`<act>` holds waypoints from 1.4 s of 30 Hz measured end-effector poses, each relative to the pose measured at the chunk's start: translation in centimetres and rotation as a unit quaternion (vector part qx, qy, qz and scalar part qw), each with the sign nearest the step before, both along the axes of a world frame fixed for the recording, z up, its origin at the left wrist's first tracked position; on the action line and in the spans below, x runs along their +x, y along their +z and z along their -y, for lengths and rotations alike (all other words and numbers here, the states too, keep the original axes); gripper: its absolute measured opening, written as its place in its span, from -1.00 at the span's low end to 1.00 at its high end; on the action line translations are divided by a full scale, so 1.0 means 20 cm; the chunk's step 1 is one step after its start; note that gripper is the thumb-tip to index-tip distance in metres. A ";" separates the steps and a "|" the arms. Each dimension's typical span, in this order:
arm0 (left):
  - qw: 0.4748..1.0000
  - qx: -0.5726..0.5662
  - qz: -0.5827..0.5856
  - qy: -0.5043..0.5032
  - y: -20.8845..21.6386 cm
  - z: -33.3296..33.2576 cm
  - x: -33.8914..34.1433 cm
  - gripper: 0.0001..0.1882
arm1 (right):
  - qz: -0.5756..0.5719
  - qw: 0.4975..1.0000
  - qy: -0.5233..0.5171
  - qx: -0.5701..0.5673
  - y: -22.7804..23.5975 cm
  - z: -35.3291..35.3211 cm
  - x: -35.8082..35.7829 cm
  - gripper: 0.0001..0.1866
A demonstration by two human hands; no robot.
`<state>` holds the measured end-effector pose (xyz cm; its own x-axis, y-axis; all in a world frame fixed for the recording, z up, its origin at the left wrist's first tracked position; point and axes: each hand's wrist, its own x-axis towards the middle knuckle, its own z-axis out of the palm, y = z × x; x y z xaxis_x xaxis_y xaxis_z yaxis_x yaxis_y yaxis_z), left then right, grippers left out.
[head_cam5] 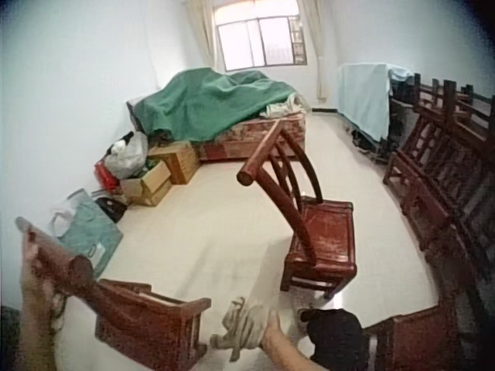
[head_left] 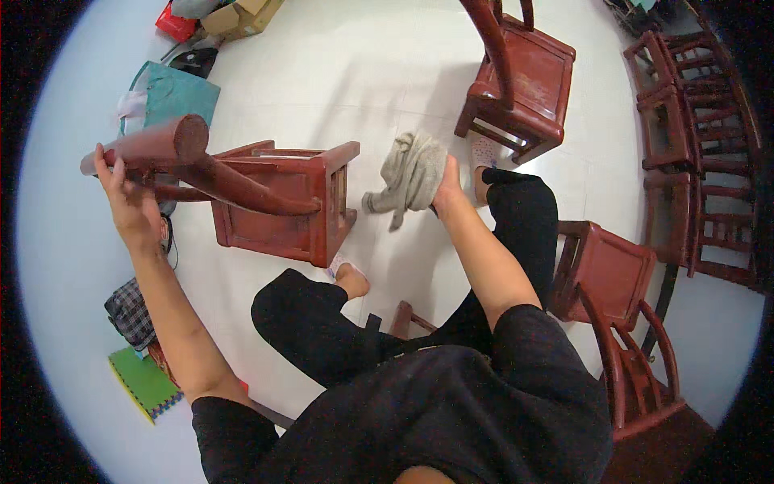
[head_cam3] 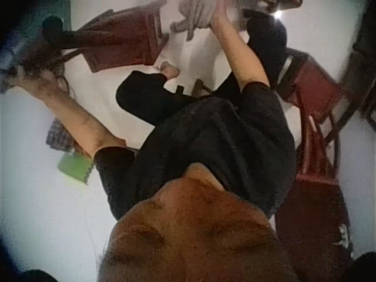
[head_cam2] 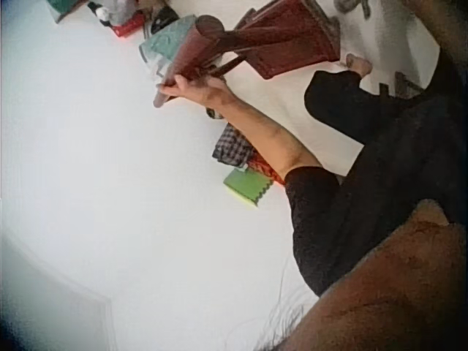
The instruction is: The person cleans a wooden chair by holding it, rotating and turning it over, and wiping down its seat, backrest, frame, and underside with a cloth.
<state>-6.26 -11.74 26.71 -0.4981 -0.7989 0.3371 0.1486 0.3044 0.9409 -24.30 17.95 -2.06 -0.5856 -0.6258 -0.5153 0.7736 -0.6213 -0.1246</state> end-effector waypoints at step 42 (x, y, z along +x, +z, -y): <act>0.945 0.322 -0.030 -0.049 -0.83 -0.18 -0.24 -0.84 | -0.270 0.956 0.064 0.095 0.45 0.21 0.24 -0.48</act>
<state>-11.03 -8.11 10.11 -0.5760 -0.7987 -0.1743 0.2044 -0.3472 0.9152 -19.54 13.68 6.86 -0.7234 -0.6350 -0.2711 0.6324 -0.4518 -0.6292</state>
